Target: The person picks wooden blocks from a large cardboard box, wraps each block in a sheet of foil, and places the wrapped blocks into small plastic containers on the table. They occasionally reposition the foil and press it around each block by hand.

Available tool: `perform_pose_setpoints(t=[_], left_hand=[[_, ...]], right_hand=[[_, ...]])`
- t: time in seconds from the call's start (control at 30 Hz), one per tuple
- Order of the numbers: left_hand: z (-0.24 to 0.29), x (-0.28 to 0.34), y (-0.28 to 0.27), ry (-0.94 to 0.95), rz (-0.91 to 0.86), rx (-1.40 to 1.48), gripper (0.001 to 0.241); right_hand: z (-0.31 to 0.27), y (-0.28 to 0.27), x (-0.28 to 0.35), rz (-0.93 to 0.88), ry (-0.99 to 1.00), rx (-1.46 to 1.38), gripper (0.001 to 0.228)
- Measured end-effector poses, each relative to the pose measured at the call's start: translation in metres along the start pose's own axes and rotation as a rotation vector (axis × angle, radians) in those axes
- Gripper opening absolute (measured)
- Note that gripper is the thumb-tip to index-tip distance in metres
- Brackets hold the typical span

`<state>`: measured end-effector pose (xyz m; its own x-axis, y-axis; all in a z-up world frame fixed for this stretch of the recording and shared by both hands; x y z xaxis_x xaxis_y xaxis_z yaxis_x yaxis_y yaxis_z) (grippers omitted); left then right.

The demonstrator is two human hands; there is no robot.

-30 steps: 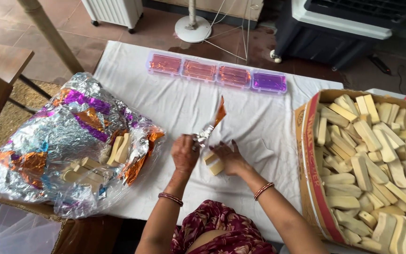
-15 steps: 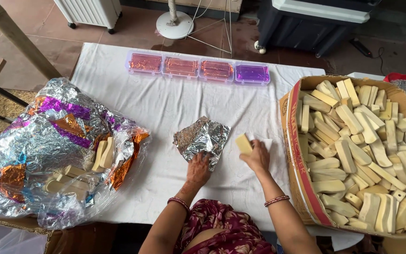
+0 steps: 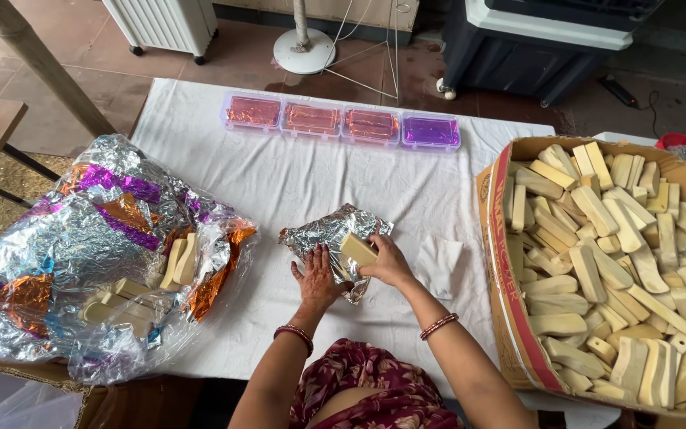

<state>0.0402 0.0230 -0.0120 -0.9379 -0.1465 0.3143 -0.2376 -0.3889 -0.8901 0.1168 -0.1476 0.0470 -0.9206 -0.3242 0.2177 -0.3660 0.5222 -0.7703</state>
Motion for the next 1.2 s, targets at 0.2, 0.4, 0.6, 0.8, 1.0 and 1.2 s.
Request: perform_pose_setpoints(t=[0.2, 0.4, 0.6, 0.8, 1.0, 1.2], left_hand=[[-0.002, -0.019, 0.052, -0.068, 0.144, 0.119, 0.134], [-0.011, 0.007, -0.011, -0.220, -0.043, 0.038, 0.141], [-0.036, 0.017, -0.058, -0.156, -0.189, -0.193, 0.141], [-0.034, -0.013, -0.005, 0.252, 0.392, -0.072, 0.055], [-0.009, -0.004, -0.047, 0.132, 0.057, 0.042, 0.038], [-0.002, -0.017, -0.033, 0.340, 0.187, 0.172, 0.063]], right_hand=[[-0.012, 0.041, -0.005, -0.005, 0.023, 0.011, 0.080], [0.004, 0.058, -0.006, 0.027, -0.092, 0.061, 0.082], [0.003, 0.048, -0.011, -0.118, 0.068, 0.190, 0.087], [0.031, 0.053, -0.020, 0.058, -0.103, 0.140, 0.070], [0.022, 0.040, -0.024, -0.031, -0.137, 0.016, 0.037], [0.005, 0.036, -0.014, -0.031, -0.099, 0.056, 0.029]])
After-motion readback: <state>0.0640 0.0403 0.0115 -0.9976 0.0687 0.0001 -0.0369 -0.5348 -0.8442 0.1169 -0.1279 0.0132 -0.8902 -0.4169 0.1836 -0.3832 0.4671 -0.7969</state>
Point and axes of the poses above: each hand's wrist, its own x-axis away from the middle knuckle, its own y-axis out of the palm, z = x × y, the point moved 5 cm from there along -x, towards the middle knuckle
